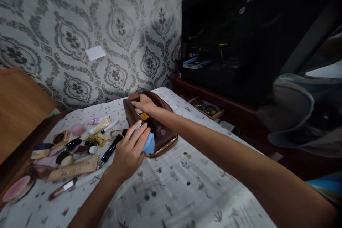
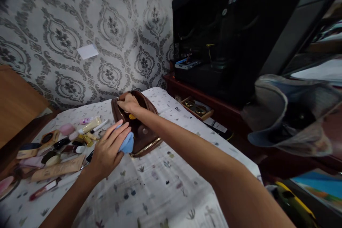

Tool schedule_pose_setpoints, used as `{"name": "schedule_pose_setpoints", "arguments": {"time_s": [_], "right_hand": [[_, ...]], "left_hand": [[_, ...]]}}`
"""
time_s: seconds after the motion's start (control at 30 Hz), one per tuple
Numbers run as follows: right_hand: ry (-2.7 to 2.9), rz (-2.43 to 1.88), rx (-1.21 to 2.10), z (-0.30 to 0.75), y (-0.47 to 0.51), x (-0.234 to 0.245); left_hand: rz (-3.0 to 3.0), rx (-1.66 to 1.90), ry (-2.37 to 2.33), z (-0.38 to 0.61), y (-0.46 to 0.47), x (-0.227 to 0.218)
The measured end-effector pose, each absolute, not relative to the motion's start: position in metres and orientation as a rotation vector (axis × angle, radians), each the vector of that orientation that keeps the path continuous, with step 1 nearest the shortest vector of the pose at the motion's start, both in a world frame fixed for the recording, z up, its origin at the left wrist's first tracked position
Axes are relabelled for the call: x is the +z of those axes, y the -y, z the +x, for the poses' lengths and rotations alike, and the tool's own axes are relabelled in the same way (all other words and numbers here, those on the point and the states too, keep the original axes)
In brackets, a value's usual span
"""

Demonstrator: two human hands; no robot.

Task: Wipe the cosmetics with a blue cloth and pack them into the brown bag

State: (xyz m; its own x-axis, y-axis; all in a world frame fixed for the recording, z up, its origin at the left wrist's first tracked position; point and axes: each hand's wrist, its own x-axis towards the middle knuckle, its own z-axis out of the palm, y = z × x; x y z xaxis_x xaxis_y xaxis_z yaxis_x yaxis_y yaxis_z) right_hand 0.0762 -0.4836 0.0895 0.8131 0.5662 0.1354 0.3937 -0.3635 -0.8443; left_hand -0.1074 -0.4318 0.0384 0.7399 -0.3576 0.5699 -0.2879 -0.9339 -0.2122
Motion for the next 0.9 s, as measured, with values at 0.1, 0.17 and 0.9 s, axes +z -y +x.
{"name": "schedule_pose_setpoints", "arguments": {"time_s": [0.1,0.17,0.9], "right_hand": [[0.831,-1.908,0.186,0.069,0.519,0.100],[0.992,-1.859,0.001,0.061,0.548,0.101],[1.268,-1.827,-0.403,0.000,0.640,0.034]], "left_hand": [[-2.828,-0.931,-0.506,-0.108,0.432,0.040],[-2.829,-0.898,-0.497,-0.109,0.432,0.042],[-2.875,-0.943,-0.511,-0.125,0.424,0.027]]}}
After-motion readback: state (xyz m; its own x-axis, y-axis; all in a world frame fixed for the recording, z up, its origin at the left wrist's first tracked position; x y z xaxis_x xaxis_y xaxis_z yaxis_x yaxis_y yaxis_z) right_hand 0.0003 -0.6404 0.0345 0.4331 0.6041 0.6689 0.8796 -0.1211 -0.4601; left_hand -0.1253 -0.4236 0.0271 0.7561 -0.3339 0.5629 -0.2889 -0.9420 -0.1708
